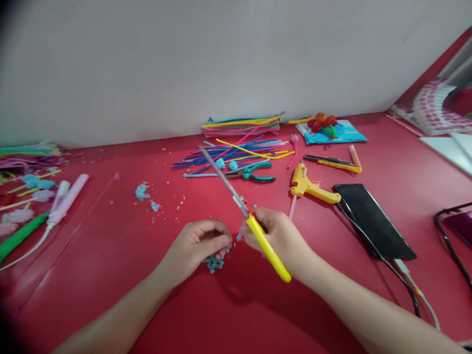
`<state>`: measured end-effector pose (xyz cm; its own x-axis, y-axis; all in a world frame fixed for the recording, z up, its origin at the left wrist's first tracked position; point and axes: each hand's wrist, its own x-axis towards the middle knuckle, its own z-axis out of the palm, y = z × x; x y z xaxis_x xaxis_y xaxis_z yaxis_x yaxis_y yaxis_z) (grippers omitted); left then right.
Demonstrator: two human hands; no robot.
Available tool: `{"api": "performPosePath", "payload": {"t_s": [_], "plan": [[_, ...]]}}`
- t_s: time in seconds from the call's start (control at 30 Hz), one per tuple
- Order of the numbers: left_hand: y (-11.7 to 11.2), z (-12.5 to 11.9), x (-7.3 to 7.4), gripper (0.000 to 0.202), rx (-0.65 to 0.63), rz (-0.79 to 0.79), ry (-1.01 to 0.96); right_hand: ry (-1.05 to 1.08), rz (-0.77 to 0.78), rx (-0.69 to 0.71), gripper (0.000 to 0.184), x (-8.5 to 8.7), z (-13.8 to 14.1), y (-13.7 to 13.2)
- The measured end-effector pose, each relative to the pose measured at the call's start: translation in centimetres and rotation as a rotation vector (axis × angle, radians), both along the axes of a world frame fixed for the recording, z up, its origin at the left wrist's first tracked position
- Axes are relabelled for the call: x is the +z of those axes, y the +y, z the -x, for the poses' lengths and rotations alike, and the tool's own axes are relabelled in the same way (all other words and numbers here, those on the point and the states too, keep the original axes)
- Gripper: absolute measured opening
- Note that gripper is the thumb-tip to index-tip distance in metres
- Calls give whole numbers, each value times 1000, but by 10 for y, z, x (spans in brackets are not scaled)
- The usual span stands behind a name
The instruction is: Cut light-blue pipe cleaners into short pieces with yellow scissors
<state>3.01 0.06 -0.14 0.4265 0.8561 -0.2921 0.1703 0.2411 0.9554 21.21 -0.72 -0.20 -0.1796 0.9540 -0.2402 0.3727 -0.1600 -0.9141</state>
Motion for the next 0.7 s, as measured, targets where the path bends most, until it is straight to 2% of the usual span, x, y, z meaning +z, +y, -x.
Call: {"api": "performPosePath", "payload": {"t_s": [0.07, 0.1, 0.2, 0.27, 0.37, 0.47, 0.6, 0.7], "plan": [[7, 6, -1, 10, 72, -139, 91, -161, -87, -105, 16, -1, -10, 8], [10, 10, -3, 11, 98, -203, 146, -270, -112, -108, 17, -2, -15, 13], [22, 22, -10, 17, 111, -343, 286, -587, -186, -67, 22, -2, -26, 25], [28, 28, -15, 23, 99, -426, 396, -713, -215, -21, 22, -3, -28, 30], [35, 37, -19, 34, 93, -565, 604, -823, -234, 37, 19, -6, -28, 33], [39, 42, -18, 35, 67, -619, 731, -878, -245, 66, 15, -12, -30, 34], [38, 45, -14, 10, -16, -611, 700, -951, -299, 19, 14, -20, -36, 34], [33, 42, -11, 6, -122, -603, 660, -951, -325, -30, 15, -20, -38, 31]]}}
